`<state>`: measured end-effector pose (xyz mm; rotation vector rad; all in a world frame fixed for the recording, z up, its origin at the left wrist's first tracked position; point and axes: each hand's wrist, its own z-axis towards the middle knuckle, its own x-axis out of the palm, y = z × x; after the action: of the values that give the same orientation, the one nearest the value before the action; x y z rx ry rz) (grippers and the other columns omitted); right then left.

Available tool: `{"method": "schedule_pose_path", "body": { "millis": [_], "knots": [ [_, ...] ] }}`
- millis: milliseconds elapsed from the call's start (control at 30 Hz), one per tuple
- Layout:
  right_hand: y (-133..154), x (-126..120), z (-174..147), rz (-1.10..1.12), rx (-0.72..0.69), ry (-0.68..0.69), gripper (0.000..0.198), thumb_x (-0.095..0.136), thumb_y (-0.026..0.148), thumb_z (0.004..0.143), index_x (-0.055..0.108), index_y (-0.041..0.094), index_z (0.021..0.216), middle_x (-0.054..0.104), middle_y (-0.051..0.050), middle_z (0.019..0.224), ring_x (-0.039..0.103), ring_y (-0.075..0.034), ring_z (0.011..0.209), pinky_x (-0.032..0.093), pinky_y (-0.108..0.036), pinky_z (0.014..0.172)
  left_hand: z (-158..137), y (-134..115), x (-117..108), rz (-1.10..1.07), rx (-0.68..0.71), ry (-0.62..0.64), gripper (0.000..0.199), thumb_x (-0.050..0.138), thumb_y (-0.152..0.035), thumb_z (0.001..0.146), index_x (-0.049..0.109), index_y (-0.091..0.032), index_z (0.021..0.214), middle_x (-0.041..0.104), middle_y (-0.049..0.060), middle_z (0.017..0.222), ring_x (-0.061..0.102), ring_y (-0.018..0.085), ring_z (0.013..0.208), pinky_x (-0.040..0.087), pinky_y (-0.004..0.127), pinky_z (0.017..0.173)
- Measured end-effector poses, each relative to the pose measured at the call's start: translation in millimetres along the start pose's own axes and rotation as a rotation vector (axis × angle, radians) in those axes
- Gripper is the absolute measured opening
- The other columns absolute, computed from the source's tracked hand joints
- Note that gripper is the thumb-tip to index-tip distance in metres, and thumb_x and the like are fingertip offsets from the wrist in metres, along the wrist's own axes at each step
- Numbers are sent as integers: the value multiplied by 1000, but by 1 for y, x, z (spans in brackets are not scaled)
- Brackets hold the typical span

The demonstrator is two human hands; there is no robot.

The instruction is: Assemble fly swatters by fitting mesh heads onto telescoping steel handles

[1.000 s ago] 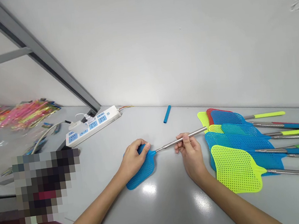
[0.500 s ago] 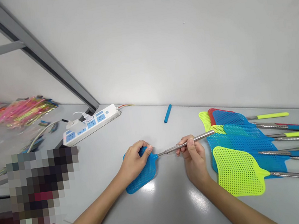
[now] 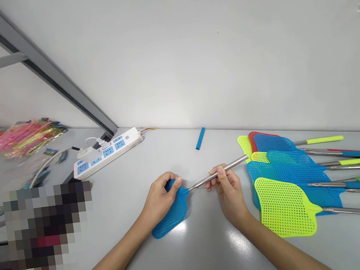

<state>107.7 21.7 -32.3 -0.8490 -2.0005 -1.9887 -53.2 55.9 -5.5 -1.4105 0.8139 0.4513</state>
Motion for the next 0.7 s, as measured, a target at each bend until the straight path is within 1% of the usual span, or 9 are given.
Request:
{"method": "schedule_pose_path", "body": {
  "millis": [167, 300, 400, 500, 533, 600, 667, 700],
  "knots": [
    [-1, 0, 0, -19, -24, -66, 23, 48, 38, 78, 56, 17, 73, 45, 2, 53, 47, -10, 49, 36, -24, 49, 2, 1, 0, -13, 68, -17, 19, 41, -36, 80, 51, -21, 74, 57, 0, 77, 52, 15, 78, 39, 29, 73],
    [0, 0, 1, 20, -49, -183, 23, 47, 36, 78, 56, 16, 70, 42, 3, 49, 44, -10, 46, 35, -23, 46, 2, 4, 1, -18, 161, -55, 17, 39, -33, 82, 52, -21, 81, 55, 1, 85, 51, 15, 84, 37, 30, 80],
    [4, 1, 4, 110, -67, -291, 23, 47, 35, 78, 53, 17, 65, 41, 3, 48, 41, -9, 43, 34, -23, 44, 3, 8, 1, 10, 168, -136, 17, 41, -30, 81, 51, -22, 91, 53, 3, 96, 47, 16, 96, 33, 33, 88],
    [7, 1, 6, 184, -63, -333, 23, 46, 34, 78, 52, 17, 64, 39, 4, 48, 40, -8, 43, 33, -22, 45, 8, 13, -1, -9, 122, -236, 26, 46, -32, 78, 47, -23, 103, 47, 5, 109, 40, 19, 107, 27, 37, 95],
    [7, 1, 6, 201, -61, -334, 23, 45, 34, 78, 51, 17, 64, 37, 4, 47, 40, -8, 43, 33, -22, 45, 9, 15, -2, -64, 92, -254, 32, 48, -33, 77, 44, -23, 107, 45, 6, 113, 39, 19, 110, 27, 38, 95],
    [7, 0, 6, 231, -69, -333, 24, 45, 36, 78, 51, 17, 66, 36, 4, 47, 40, -9, 44, 34, -23, 45, 12, 16, -3, -280, -17, -244, 43, 52, -35, 74, 39, -22, 113, 43, 8, 118, 40, 20, 110, 30, 37, 94],
    [7, -2, 7, 264, -88, -343, 26, 44, 39, 78, 51, 18, 67, 37, 4, 49, 41, -9, 45, 34, -23, 46, 13, 14, -5, -602, -160, -155, 47, 53, -37, 74, 37, -21, 115, 46, 9, 116, 46, 20, 104, 36, 36, 89],
    [7, -2, 7, 280, -99, -349, 27, 43, 41, 78, 50, 17, 67, 38, 4, 50, 41, -9, 45, 35, -23, 46, 13, 12, -6, -770, -216, -79, 45, 52, -39, 74, 39, -20, 113, 49, 9, 114, 49, 20, 101, 39, 35, 86]
  ]
}}
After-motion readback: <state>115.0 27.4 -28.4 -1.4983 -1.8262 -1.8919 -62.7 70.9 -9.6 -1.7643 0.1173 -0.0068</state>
